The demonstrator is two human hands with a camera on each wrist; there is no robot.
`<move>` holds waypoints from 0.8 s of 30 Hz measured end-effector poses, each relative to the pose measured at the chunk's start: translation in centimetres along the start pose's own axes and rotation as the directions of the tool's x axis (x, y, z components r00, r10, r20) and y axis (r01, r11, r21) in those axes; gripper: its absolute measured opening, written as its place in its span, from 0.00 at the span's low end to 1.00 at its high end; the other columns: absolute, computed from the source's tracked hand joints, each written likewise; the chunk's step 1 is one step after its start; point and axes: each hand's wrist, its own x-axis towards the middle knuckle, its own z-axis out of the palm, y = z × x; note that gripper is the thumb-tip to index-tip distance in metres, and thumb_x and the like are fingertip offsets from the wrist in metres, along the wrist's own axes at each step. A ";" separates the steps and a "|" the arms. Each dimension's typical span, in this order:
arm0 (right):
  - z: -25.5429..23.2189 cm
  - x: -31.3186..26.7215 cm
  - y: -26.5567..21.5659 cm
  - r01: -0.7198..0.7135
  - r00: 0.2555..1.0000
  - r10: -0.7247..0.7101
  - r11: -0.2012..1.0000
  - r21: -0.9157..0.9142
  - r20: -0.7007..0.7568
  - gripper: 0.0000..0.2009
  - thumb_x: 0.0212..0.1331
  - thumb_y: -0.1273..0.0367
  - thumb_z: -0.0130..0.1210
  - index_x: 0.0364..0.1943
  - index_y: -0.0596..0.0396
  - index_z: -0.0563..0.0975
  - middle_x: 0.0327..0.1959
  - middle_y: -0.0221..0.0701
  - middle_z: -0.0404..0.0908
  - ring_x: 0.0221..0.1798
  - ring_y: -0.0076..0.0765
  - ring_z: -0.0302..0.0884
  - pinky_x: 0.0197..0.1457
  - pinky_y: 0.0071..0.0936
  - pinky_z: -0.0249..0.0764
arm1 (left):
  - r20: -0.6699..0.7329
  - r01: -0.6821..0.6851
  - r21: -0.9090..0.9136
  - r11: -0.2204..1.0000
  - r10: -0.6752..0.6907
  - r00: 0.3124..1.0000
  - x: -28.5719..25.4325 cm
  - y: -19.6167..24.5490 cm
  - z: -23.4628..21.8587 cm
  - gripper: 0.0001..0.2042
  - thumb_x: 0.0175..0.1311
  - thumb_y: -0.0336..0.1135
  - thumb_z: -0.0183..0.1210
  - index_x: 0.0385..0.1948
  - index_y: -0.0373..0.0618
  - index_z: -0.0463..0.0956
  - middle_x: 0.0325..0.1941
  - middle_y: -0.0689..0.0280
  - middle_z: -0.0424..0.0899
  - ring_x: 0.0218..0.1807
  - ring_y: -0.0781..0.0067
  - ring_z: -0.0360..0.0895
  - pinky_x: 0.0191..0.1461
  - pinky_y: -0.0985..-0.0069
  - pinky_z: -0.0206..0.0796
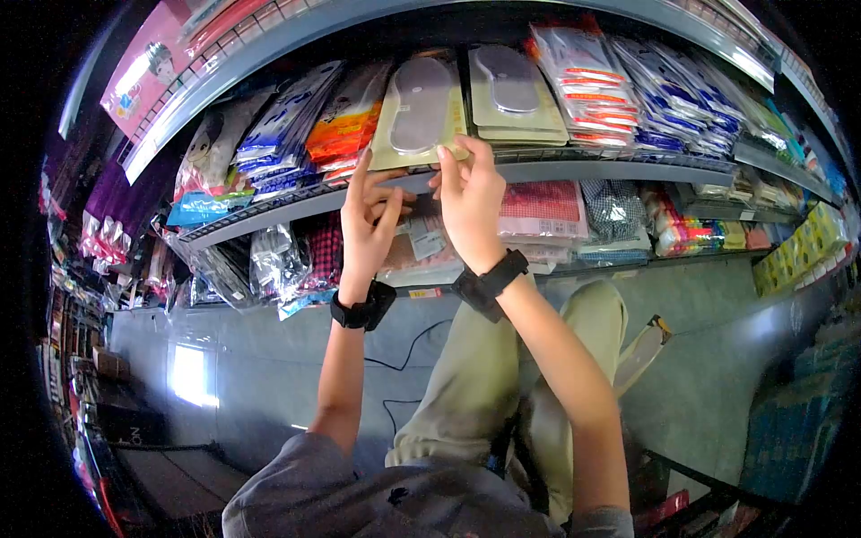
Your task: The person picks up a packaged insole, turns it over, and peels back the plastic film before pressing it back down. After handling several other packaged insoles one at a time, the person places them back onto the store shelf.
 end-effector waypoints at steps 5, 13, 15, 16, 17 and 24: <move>1.1 1.7 1.4 -0.050 0.997 0.045 0.996 0.080 0.057 0.12 0.59 0.70 0.52 0.43 0.64 0.68 0.23 0.34 0.77 0.20 0.21 0.74 0.20 0.16 0.68 | -0.040 0.052 -0.189 0.981 -0.061 0.997 1.9 -1.4 -0.6 0.29 0.59 0.19 0.48 0.63 0.35 0.47 0.45 0.57 0.76 0.37 0.77 0.77 0.36 0.82 0.71; -1.9 1.2 0.5 0.082 0.962 -0.001 0.956 -0.282 0.274 0.25 0.56 0.64 0.54 0.59 0.53 0.63 0.15 0.41 0.76 0.14 0.39 0.73 0.23 0.32 0.70 | 0.095 0.143 -0.157 0.977 -0.129 0.987 2.1 0.3 -1.4 0.33 0.61 0.22 0.47 0.65 0.43 0.39 0.45 0.56 0.77 0.25 0.73 0.79 0.30 0.79 0.74; -4.2 -0.9 -0.4 0.070 0.955 -0.002 0.973 -0.219 0.297 0.29 0.58 0.69 0.53 0.64 0.46 0.56 0.11 0.30 0.68 0.13 0.20 0.65 0.20 0.21 0.63 | 0.037 0.074 -0.125 0.989 -0.070 0.997 1.1 1.1 -0.6 0.33 0.61 0.21 0.47 0.65 0.43 0.38 0.45 0.57 0.77 0.28 0.73 0.79 0.34 0.80 0.73; -5.5 -2.1 -0.7 0.060 0.956 0.012 0.970 -0.234 0.294 0.29 0.57 0.70 0.53 0.63 0.47 0.57 0.11 0.32 0.69 0.14 0.26 0.68 0.21 0.24 0.64 | 0.012 0.041 -0.012 0.999 -0.041 0.999 0.3 2.1 0.2 0.32 0.61 0.21 0.47 0.64 0.43 0.40 0.44 0.56 0.77 0.30 0.73 0.80 0.35 0.83 0.71; -7.2 -3.4 -1.1 0.047 0.958 0.028 0.967 -0.251 0.286 0.28 0.56 0.70 0.53 0.62 0.48 0.58 0.11 0.34 0.71 0.14 0.32 0.72 0.21 0.27 0.65 | -0.006 -0.002 0.067 0.998 0.003 1.000 -0.8 2.6 1.1 0.29 0.61 0.21 0.47 0.63 0.41 0.45 0.45 0.55 0.77 0.31 0.74 0.80 0.34 0.85 0.69; -24.8 -12.2 -1.5 -0.193 0.980 0.122 0.781 -0.593 -0.158 0.06 0.53 0.74 0.51 0.34 0.58 0.75 0.20 0.40 0.75 0.19 0.35 0.74 0.25 0.26 0.69 | 0.552 -0.058 0.094 0.994 -0.004 0.834 -7.6 3.0 13.4 0.13 0.57 0.19 0.50 0.44 0.36 0.69 0.33 0.59 0.82 0.28 0.74 0.81 0.33 0.82 0.70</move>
